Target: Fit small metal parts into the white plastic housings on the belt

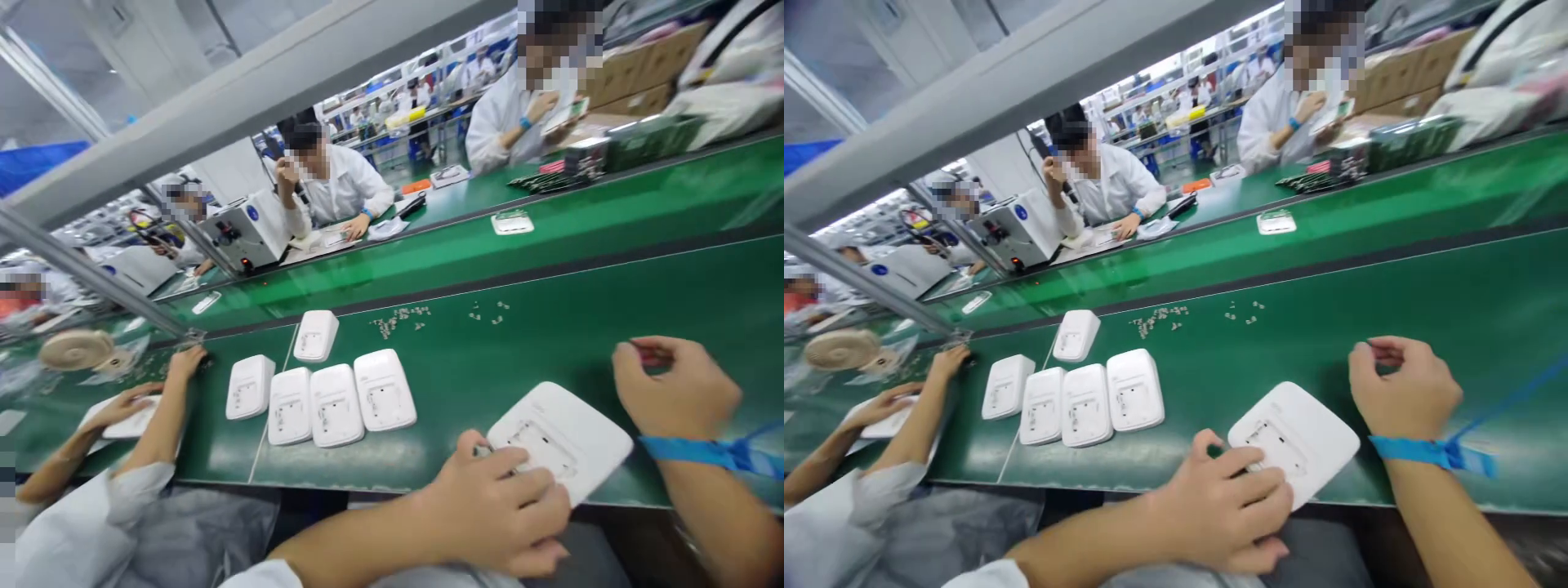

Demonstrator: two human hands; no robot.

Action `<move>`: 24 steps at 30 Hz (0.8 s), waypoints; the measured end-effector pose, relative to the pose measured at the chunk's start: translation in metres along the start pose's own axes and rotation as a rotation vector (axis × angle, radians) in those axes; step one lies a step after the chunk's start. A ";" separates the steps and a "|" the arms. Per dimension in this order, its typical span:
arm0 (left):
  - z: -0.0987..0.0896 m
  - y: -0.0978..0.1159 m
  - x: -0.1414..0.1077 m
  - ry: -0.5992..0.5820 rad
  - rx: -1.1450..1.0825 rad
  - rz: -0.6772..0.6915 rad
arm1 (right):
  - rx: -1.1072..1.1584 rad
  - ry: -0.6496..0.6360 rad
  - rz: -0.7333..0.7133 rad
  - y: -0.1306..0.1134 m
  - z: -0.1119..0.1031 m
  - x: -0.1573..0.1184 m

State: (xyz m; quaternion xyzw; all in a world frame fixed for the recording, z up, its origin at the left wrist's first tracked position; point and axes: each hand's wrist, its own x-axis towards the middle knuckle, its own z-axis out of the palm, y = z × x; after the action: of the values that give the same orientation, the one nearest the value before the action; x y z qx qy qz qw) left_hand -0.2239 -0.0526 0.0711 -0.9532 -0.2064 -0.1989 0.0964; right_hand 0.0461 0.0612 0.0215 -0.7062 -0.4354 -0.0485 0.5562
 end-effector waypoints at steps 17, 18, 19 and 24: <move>0.011 0.006 -0.011 -0.045 0.301 -0.771 | -0.196 -0.244 -0.035 -0.019 -0.008 -0.008; 0.011 0.006 -0.010 -0.038 0.298 -0.788 | -0.190 -0.242 -0.045 -0.019 -0.007 -0.008; 0.011 0.006 -0.010 -0.028 0.296 -0.798 | -0.183 -0.244 -0.057 -0.019 -0.007 -0.009; 0.016 0.011 -0.013 0.053 0.304 -0.786 | -0.210 -0.257 -0.108 -0.015 -0.005 -0.010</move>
State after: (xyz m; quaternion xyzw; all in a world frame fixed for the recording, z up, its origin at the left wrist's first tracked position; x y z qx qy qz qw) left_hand -0.2247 -0.0625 0.0502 -0.7715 -0.5787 -0.2121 0.1581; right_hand 0.0315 0.0516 0.0291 -0.7365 -0.5327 -0.0327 0.4157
